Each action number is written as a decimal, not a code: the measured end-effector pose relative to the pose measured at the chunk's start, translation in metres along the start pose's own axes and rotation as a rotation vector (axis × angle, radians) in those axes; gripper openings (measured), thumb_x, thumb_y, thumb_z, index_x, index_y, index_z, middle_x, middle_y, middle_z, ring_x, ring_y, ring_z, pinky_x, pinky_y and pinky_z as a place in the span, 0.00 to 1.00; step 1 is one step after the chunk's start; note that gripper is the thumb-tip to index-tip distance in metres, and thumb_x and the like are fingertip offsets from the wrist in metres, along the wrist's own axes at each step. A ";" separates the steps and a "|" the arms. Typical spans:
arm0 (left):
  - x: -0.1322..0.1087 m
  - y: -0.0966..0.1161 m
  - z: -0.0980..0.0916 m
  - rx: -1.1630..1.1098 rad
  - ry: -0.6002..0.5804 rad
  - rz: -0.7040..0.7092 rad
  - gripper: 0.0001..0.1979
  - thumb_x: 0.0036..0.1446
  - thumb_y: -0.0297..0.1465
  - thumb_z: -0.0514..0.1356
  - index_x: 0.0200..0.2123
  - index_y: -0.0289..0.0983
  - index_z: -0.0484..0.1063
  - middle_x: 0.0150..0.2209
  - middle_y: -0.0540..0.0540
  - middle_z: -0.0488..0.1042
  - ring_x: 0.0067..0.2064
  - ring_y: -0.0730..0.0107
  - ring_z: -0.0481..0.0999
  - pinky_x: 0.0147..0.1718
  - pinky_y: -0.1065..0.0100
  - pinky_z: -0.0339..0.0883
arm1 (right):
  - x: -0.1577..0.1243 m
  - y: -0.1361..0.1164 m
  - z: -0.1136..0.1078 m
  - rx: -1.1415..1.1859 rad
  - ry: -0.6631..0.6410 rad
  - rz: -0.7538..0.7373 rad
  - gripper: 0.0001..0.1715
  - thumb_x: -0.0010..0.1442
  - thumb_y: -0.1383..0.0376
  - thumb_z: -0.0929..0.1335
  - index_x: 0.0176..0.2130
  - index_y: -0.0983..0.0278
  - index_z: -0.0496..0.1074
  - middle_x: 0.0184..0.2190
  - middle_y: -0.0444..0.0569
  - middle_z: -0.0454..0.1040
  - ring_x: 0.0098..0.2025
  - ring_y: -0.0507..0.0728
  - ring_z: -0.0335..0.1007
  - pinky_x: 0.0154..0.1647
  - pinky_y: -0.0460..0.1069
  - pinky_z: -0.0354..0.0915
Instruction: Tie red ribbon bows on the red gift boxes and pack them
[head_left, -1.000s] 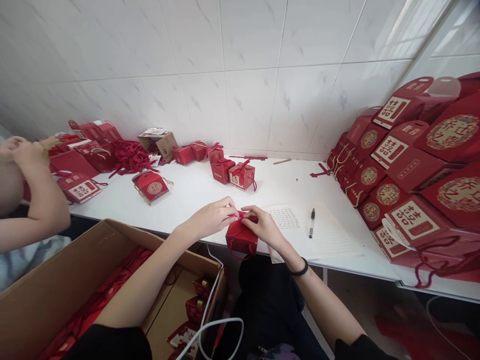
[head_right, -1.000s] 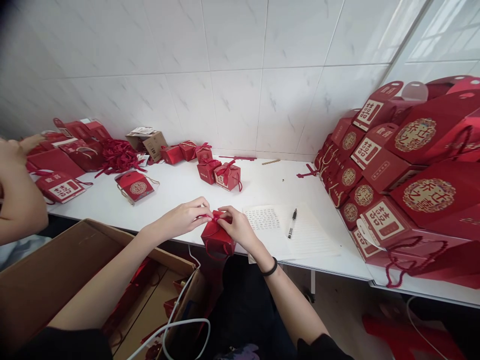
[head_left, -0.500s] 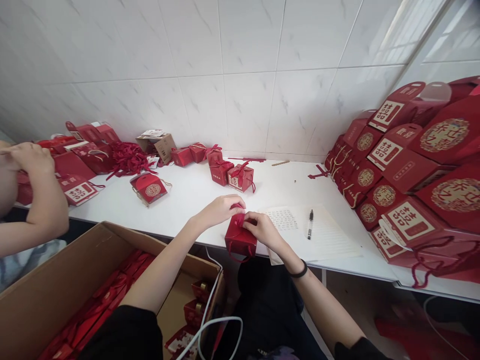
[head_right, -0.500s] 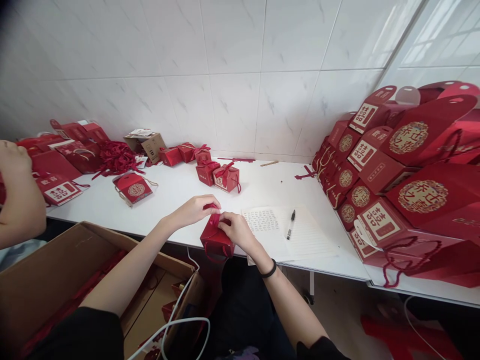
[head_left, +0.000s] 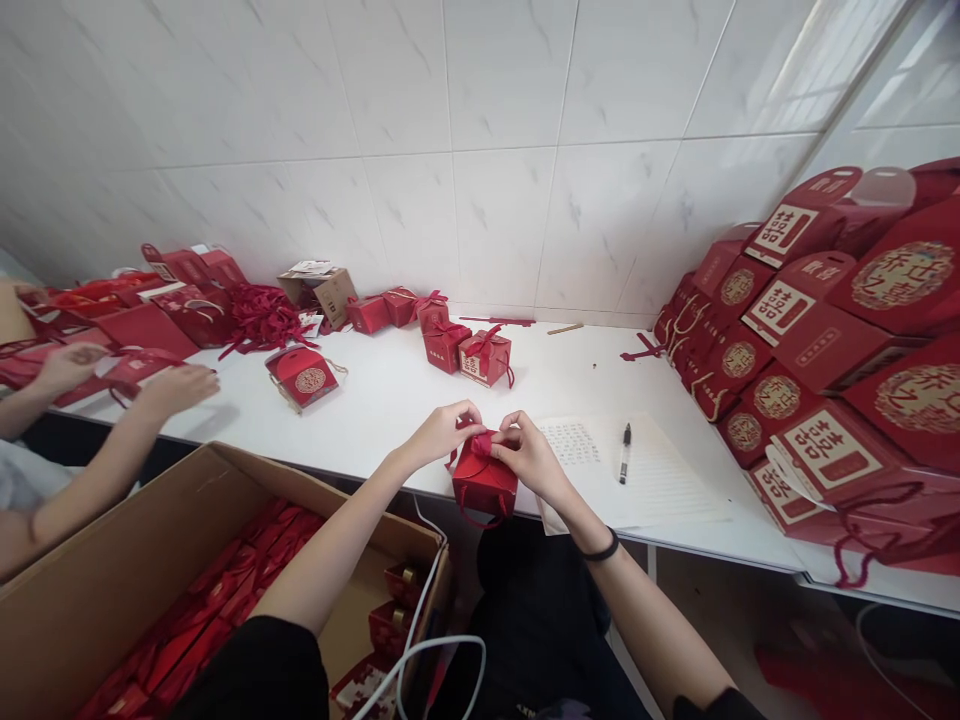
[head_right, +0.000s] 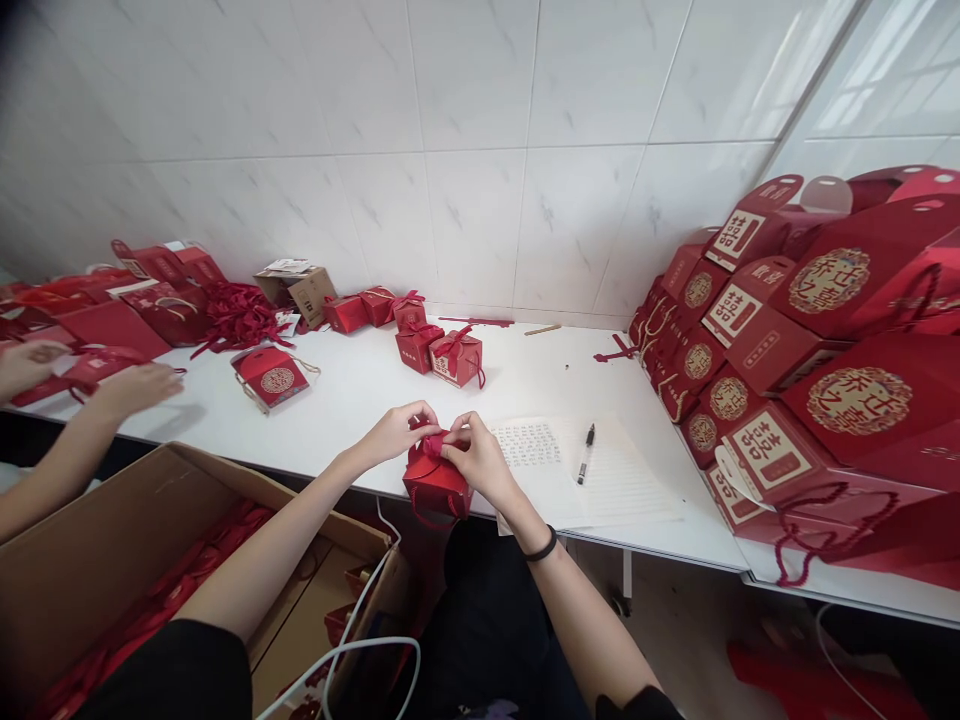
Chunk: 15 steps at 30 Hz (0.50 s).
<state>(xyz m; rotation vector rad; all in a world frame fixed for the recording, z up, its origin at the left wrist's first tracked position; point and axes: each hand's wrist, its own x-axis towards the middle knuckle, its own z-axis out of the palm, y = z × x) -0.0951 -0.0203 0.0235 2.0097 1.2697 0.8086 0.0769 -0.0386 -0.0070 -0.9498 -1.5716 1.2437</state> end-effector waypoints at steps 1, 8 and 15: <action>-0.002 -0.003 0.001 0.011 -0.009 0.010 0.04 0.51 0.30 0.56 0.28 0.37 0.69 0.31 0.50 0.72 0.34 0.70 0.69 0.37 0.67 0.64 | 0.000 0.000 0.000 0.009 0.004 -0.005 0.19 0.48 0.56 0.69 0.32 0.59 0.55 0.25 0.41 0.72 0.28 0.55 0.68 0.31 0.49 0.62; -0.025 -0.004 0.008 0.027 0.037 0.113 0.05 0.51 0.28 0.57 0.29 0.37 0.73 0.38 0.45 0.73 0.45 0.64 0.68 0.49 0.60 0.60 | 0.001 0.002 -0.001 -0.010 0.017 -0.064 0.16 0.50 0.55 0.69 0.29 0.61 0.59 0.27 0.44 0.70 0.31 0.56 0.68 0.32 0.49 0.62; -0.038 0.006 0.020 -0.036 0.089 0.028 0.08 0.54 0.33 0.57 0.31 0.37 0.75 0.46 0.43 0.71 0.52 0.60 0.64 0.54 0.57 0.57 | -0.002 0.002 -0.001 -0.086 0.046 -0.078 0.10 0.50 0.60 0.68 0.28 0.62 0.63 0.26 0.44 0.69 0.29 0.55 0.67 0.31 0.49 0.61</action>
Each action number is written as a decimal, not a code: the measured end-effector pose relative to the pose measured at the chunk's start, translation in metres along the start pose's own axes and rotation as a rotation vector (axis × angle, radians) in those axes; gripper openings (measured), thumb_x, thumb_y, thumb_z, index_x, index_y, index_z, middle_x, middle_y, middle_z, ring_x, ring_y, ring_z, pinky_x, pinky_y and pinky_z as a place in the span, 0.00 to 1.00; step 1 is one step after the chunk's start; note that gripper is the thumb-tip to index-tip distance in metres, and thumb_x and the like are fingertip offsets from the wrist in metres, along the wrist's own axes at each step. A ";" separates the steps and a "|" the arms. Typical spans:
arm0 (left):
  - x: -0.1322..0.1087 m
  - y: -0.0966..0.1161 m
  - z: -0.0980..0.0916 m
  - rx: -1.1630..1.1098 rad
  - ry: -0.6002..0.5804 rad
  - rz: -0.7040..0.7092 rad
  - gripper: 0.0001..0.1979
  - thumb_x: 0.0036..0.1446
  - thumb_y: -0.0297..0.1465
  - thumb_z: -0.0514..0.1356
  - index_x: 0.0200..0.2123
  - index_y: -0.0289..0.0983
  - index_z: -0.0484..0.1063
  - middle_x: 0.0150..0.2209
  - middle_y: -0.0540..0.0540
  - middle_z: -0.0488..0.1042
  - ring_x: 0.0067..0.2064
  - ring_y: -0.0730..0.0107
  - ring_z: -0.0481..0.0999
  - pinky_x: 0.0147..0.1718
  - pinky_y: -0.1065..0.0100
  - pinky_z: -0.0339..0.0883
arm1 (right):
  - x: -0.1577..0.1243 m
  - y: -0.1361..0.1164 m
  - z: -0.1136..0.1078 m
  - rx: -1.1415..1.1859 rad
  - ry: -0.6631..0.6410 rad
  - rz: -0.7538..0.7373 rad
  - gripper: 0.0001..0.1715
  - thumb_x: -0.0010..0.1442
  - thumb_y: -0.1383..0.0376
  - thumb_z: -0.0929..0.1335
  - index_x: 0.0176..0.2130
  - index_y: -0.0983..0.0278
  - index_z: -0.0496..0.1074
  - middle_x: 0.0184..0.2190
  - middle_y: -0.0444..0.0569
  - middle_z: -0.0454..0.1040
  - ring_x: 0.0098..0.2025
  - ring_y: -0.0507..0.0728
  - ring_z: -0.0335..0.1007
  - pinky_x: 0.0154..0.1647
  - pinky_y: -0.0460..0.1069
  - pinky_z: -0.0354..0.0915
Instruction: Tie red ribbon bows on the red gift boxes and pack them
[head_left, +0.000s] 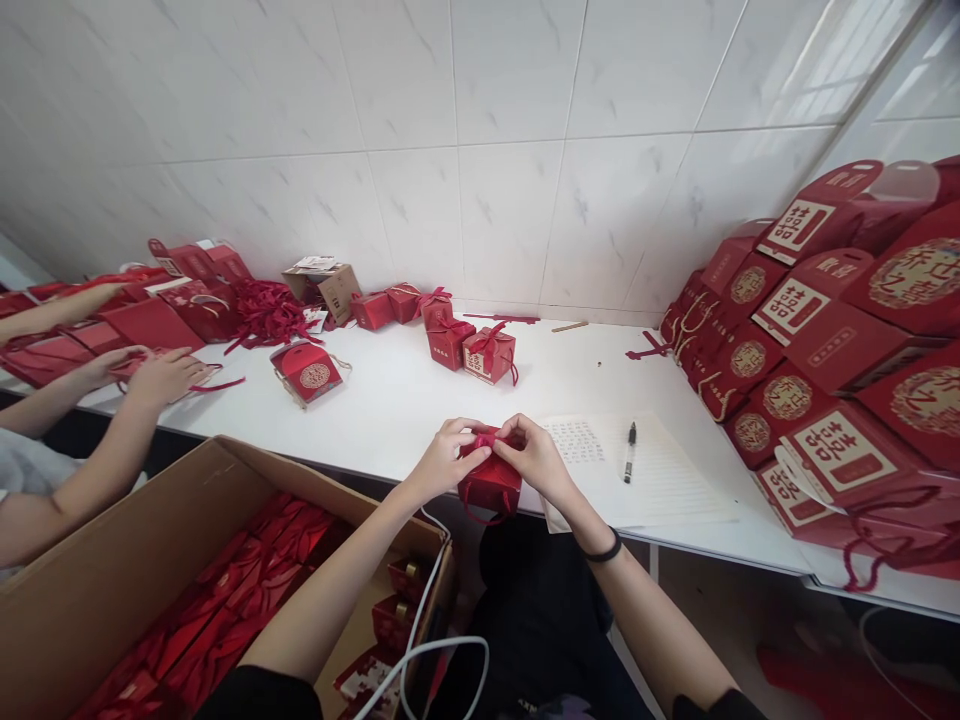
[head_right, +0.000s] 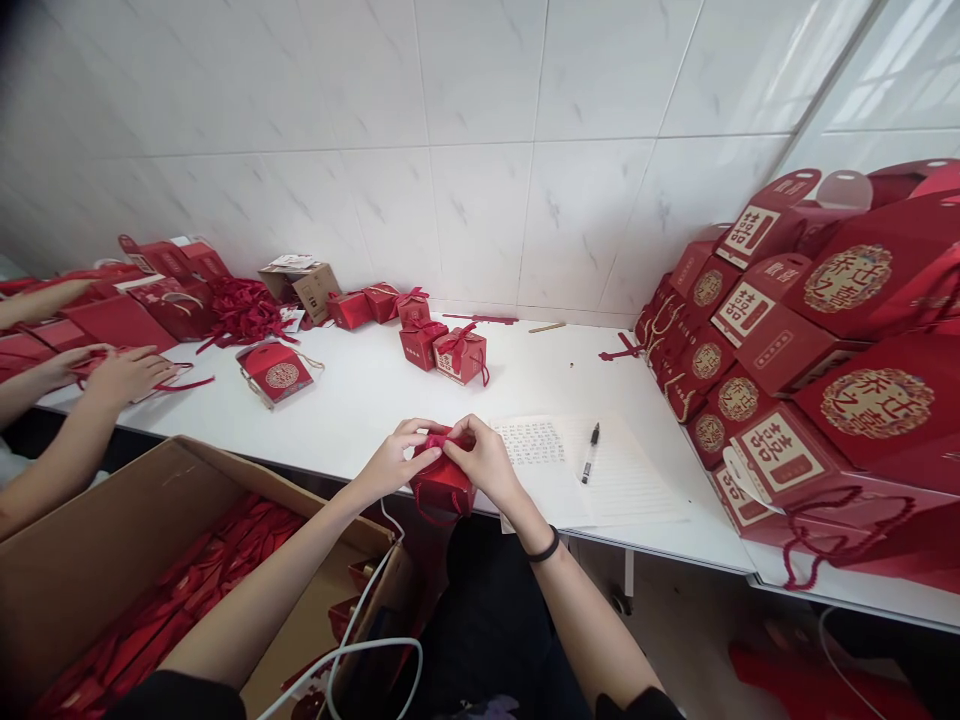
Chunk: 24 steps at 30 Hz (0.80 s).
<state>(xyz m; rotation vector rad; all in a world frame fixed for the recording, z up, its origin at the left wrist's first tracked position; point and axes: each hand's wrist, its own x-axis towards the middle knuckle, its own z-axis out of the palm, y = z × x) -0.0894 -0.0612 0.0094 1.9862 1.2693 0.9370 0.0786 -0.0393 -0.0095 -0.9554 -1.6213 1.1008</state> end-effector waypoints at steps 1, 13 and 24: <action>0.000 -0.001 0.002 -0.008 0.013 -0.013 0.09 0.55 0.33 0.56 0.30 0.37 0.74 0.46 0.43 0.71 0.52 0.60 0.64 0.54 0.56 0.56 | 0.000 -0.001 -0.001 -0.006 -0.010 0.005 0.10 0.50 0.60 0.68 0.28 0.62 0.64 0.25 0.44 0.69 0.28 0.55 0.66 0.30 0.49 0.60; 0.004 -0.009 0.023 -0.194 0.150 -0.119 0.09 0.56 0.32 0.54 0.30 0.39 0.74 0.44 0.45 0.68 0.52 0.63 0.64 0.55 0.60 0.56 | 0.001 -0.002 -0.009 -0.004 -0.074 -0.055 0.07 0.53 0.61 0.65 0.31 0.63 0.67 0.29 0.45 0.70 0.32 0.54 0.68 0.35 0.49 0.63; 0.001 -0.008 0.030 -0.109 0.183 -0.082 0.16 0.60 0.33 0.50 0.24 0.38 0.71 0.49 0.46 0.68 0.55 0.63 0.62 0.55 0.61 0.56 | -0.002 -0.003 -0.008 -0.125 -0.035 -0.123 0.05 0.55 0.64 0.63 0.30 0.62 0.67 0.26 0.43 0.71 0.29 0.54 0.69 0.34 0.49 0.64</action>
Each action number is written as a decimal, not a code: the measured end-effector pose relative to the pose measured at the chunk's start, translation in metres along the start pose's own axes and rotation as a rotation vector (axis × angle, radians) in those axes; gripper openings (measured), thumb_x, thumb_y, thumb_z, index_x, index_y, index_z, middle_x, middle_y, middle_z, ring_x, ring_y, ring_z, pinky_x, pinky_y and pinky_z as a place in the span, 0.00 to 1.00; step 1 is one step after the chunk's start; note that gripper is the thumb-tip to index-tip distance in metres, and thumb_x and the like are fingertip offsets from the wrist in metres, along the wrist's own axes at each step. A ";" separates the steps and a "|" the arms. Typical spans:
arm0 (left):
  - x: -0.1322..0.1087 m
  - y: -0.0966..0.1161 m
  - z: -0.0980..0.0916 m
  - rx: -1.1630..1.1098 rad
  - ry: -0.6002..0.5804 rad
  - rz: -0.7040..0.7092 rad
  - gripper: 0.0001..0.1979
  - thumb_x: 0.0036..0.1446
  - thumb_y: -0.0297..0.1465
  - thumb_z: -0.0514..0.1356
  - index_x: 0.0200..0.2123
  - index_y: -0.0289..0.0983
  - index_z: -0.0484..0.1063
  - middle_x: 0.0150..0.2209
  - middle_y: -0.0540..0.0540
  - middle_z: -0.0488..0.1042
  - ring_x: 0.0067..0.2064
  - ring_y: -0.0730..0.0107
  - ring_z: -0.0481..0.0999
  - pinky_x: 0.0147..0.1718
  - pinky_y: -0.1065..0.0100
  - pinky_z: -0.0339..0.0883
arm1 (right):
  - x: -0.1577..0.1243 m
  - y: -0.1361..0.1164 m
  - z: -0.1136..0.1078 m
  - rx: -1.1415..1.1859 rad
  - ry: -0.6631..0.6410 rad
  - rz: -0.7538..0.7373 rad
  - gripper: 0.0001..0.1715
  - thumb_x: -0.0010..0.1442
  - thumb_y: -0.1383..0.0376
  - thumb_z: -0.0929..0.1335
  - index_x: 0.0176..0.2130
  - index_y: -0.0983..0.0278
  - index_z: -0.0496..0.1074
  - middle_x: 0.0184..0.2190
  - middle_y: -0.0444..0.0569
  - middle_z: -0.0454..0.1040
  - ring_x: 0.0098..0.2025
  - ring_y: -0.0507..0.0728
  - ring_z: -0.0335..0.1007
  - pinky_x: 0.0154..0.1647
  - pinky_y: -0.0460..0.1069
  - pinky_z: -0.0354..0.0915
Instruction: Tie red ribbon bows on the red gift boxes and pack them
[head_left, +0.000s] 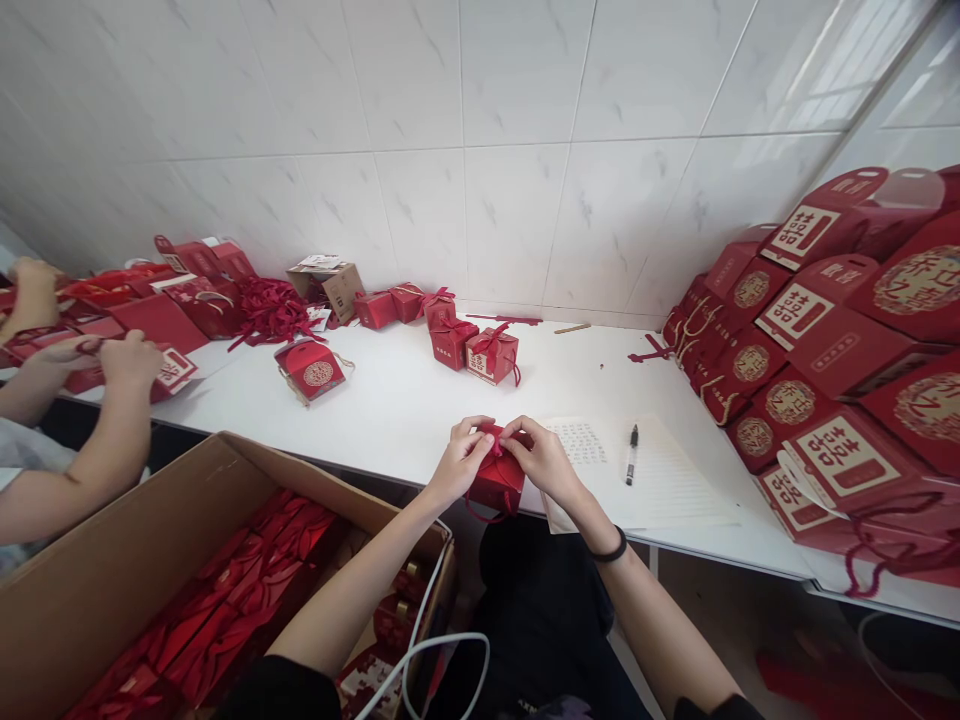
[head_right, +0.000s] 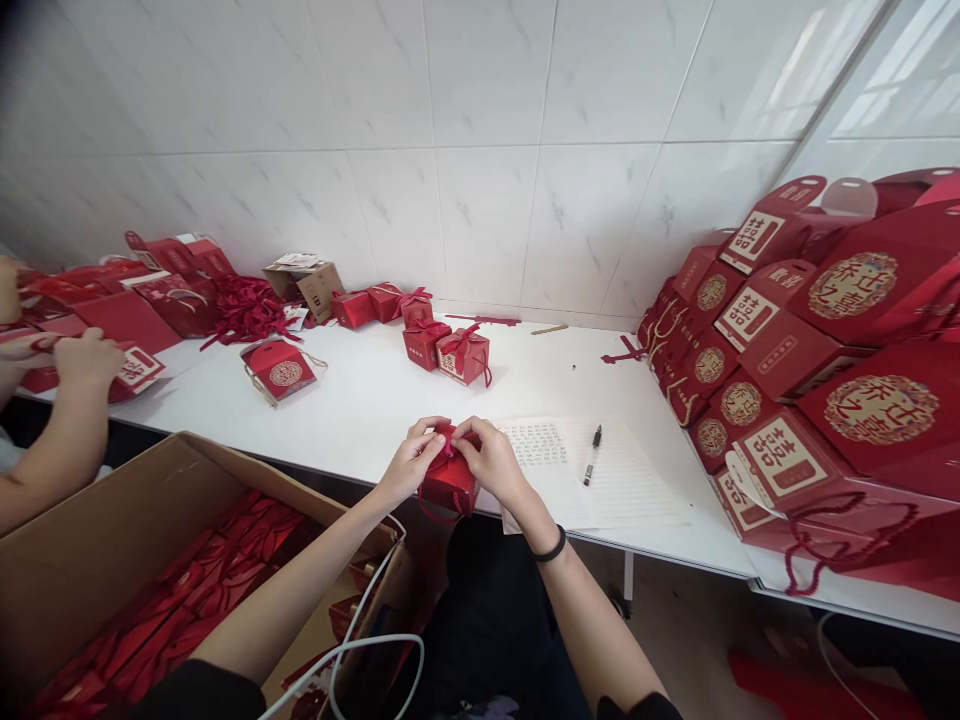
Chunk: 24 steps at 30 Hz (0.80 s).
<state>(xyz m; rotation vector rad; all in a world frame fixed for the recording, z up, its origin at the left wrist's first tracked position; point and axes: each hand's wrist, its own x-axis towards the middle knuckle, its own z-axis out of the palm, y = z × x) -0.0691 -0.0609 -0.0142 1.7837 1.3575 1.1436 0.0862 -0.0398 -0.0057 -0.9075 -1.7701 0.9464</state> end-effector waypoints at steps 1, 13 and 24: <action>0.000 0.000 0.000 0.003 -0.007 0.003 0.16 0.60 0.33 0.50 0.24 0.38 0.71 0.51 0.46 0.68 0.56 0.62 0.61 0.56 0.60 0.56 | 0.000 0.000 0.000 -0.007 0.002 -0.007 0.05 0.55 0.64 0.63 0.30 0.62 0.67 0.26 0.44 0.72 0.29 0.54 0.69 0.34 0.49 0.64; 0.000 -0.002 0.001 -0.081 -0.007 -0.029 0.16 0.60 0.36 0.50 0.27 0.38 0.74 0.54 0.47 0.67 0.58 0.62 0.59 0.57 0.60 0.53 | -0.012 0.006 -0.004 -0.126 0.072 -0.247 0.07 0.61 0.68 0.61 0.35 0.61 0.68 0.39 0.51 0.71 0.49 0.59 0.66 0.47 0.55 0.65; 0.001 -0.001 0.000 -0.107 0.043 -0.025 0.18 0.60 0.38 0.49 0.26 0.38 0.73 0.52 0.46 0.69 0.57 0.63 0.61 0.57 0.61 0.53 | -0.009 0.011 0.004 -0.287 0.157 -0.360 0.05 0.61 0.67 0.64 0.33 0.61 0.70 0.38 0.52 0.69 0.43 0.58 0.69 0.44 0.53 0.68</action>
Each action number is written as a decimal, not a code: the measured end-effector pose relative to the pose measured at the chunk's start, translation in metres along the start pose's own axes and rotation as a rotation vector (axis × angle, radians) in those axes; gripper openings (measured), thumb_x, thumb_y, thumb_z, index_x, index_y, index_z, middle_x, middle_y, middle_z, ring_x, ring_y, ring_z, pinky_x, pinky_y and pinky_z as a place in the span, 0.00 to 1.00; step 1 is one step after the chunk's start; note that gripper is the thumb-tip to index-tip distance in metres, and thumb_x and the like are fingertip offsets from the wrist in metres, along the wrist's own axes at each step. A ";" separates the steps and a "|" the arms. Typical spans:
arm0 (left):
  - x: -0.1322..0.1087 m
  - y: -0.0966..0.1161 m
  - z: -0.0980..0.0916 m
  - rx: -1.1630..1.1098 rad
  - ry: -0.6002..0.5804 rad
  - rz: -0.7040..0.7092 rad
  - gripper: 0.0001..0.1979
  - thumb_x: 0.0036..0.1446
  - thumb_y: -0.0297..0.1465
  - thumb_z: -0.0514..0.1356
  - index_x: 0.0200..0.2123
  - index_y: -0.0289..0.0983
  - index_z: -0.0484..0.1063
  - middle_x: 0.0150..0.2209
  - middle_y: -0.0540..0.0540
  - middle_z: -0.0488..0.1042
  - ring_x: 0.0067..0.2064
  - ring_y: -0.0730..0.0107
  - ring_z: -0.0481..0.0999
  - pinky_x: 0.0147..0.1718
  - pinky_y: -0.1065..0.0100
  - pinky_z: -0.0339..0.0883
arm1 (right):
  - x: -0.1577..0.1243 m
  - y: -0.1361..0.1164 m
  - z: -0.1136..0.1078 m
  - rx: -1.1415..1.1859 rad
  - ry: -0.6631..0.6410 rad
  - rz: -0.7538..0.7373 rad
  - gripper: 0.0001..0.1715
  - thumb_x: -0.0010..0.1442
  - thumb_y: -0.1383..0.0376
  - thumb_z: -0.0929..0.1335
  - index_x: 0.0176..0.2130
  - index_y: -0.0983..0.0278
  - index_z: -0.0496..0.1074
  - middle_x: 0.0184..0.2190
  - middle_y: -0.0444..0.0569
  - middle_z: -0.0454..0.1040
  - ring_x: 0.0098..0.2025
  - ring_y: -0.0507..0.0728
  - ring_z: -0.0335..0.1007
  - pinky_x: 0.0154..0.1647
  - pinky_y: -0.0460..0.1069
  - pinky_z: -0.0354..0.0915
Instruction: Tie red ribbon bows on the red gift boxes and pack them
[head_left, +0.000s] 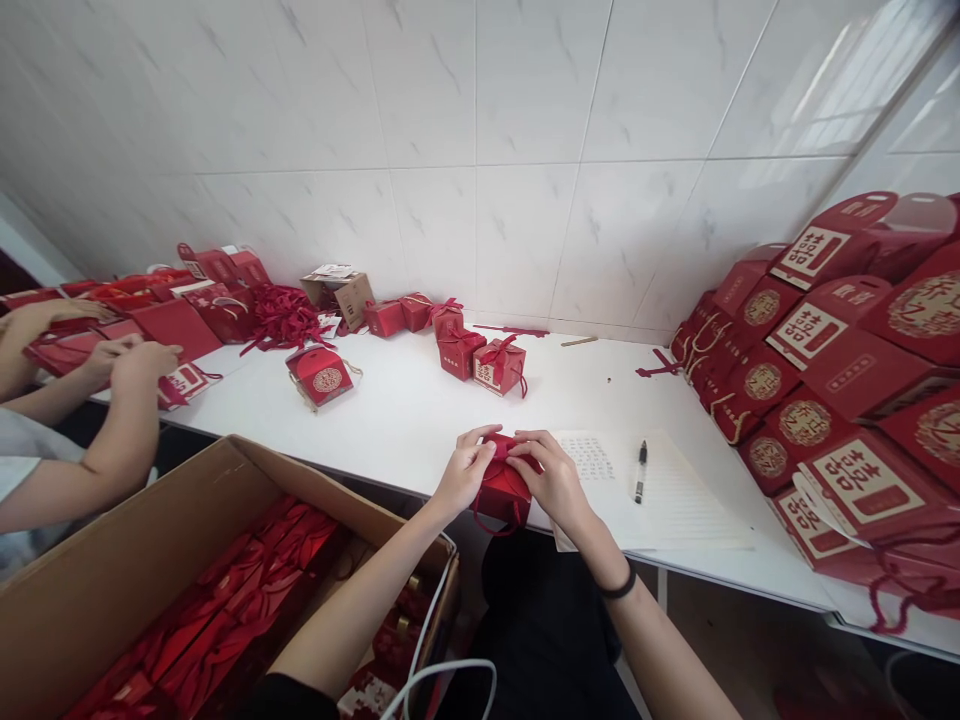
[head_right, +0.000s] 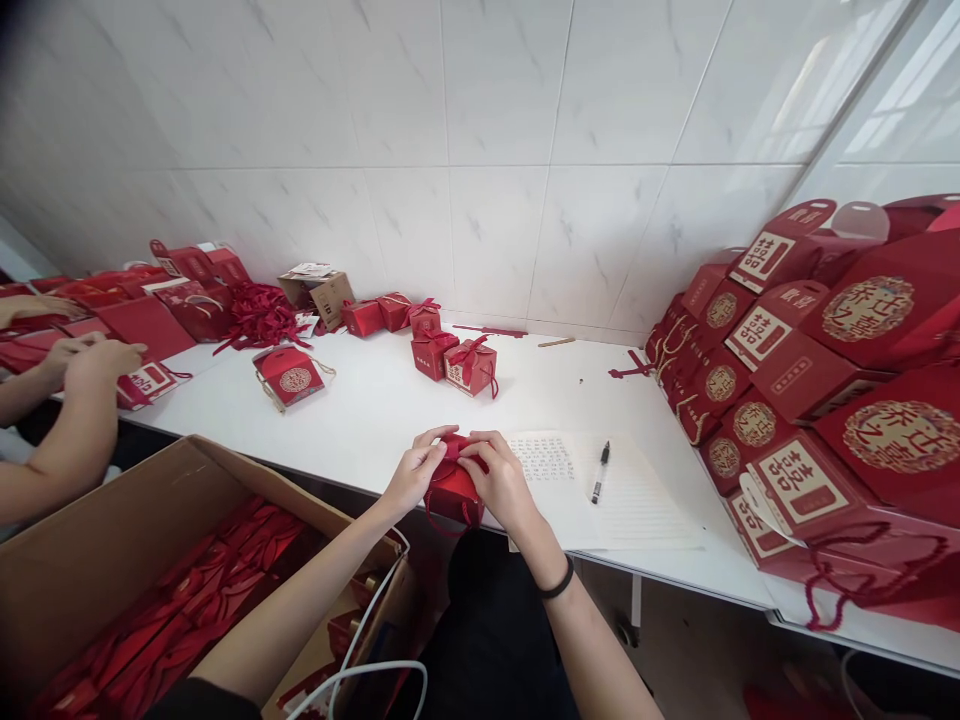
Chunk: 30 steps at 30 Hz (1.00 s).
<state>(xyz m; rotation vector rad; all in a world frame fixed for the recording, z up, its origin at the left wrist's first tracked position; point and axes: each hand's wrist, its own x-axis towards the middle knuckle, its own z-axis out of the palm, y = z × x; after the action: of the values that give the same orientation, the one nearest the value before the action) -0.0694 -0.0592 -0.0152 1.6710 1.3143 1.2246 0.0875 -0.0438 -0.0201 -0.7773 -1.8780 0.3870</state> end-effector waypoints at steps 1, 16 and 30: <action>-0.001 0.000 -0.001 0.009 0.016 0.004 0.18 0.60 0.38 0.48 0.27 0.38 0.73 0.52 0.45 0.70 0.56 0.63 0.61 0.56 0.62 0.54 | 0.002 0.000 0.002 0.012 0.008 -0.006 0.06 0.61 0.68 0.64 0.33 0.61 0.70 0.37 0.51 0.70 0.44 0.58 0.69 0.44 0.53 0.68; -0.011 0.002 -0.013 0.074 0.164 -0.013 0.17 0.61 0.34 0.48 0.29 0.37 0.74 0.49 0.44 0.71 0.54 0.64 0.65 0.55 0.61 0.57 | 0.022 0.002 -0.001 0.061 -0.253 0.018 0.08 0.58 0.73 0.64 0.29 0.62 0.69 0.36 0.50 0.69 0.48 0.59 0.67 0.47 0.54 0.66; -0.013 0.003 -0.024 0.318 0.230 0.027 0.08 0.57 0.32 0.54 0.30 0.39 0.72 0.41 0.45 0.70 0.48 0.62 0.66 0.51 0.57 0.57 | 0.033 -0.017 -0.022 -0.231 -0.375 -0.096 0.05 0.60 0.73 0.63 0.34 0.63 0.66 0.34 0.52 0.67 0.38 0.60 0.65 0.40 0.56 0.66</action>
<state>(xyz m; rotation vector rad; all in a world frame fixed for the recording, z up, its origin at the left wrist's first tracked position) -0.0915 -0.0737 -0.0079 1.8092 1.7048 1.3069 0.0922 -0.0365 0.0219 -0.8036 -2.3331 0.2699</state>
